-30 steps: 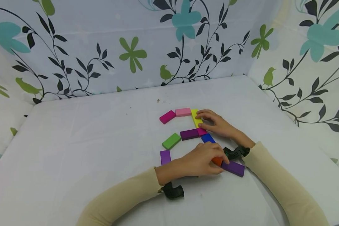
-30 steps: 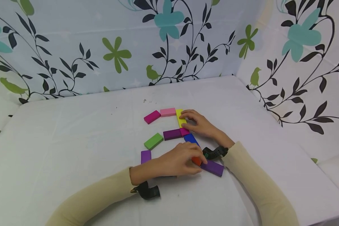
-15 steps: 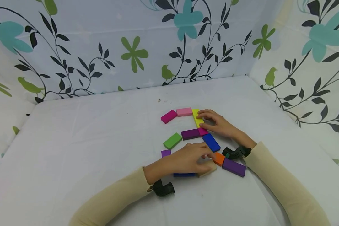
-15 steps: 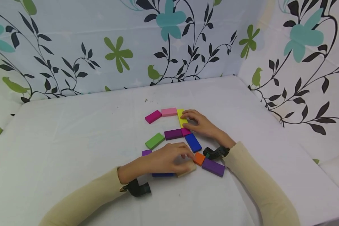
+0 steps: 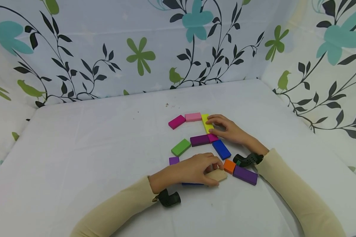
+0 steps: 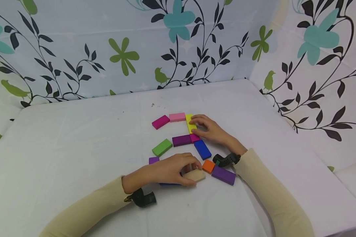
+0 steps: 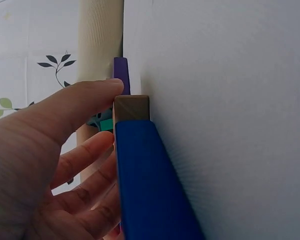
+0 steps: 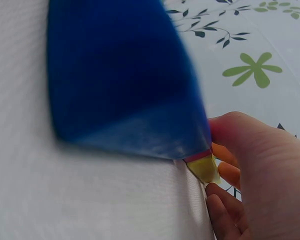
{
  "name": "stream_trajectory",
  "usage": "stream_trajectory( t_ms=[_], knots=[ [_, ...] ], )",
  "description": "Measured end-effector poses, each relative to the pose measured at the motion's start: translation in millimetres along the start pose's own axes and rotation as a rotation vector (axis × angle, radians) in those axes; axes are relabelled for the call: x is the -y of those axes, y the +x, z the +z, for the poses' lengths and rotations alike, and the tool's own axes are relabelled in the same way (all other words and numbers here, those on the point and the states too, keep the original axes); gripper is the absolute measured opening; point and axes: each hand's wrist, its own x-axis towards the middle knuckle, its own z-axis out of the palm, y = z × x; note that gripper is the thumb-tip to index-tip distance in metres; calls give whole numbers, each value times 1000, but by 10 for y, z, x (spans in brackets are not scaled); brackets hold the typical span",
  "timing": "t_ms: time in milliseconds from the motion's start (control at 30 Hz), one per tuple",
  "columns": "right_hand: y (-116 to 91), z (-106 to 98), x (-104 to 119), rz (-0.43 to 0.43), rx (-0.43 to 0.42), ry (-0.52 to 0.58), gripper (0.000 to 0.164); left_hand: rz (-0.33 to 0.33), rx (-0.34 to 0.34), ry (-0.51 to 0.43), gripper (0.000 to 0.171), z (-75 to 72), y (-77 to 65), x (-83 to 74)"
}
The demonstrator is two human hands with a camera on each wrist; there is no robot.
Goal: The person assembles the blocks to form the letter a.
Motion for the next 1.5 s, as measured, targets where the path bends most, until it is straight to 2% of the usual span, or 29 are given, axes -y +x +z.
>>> stream_trajectory(
  t_ms=[133,367,500,800,1300,1500],
  knots=[
    [1,-3,-12,1,-2,2,34,10,-16,24,39,-2,24,3],
    [-1,5,-15,2,2,0,34,28,-89,11,31,-26,102,-1],
    [2,3,-14,3,0,-2,34,53,-119,53,30,-58,176,-24],
    [-3,0,-17,-16,7,9,34,20,-92,217,31,-4,369,-61],
    [8,-11,-23,-19,9,-1,34,14,-110,247,35,9,393,-125],
    [10,-8,-28,-37,8,-2,34,22,-140,336,35,53,425,-155]
  ],
)
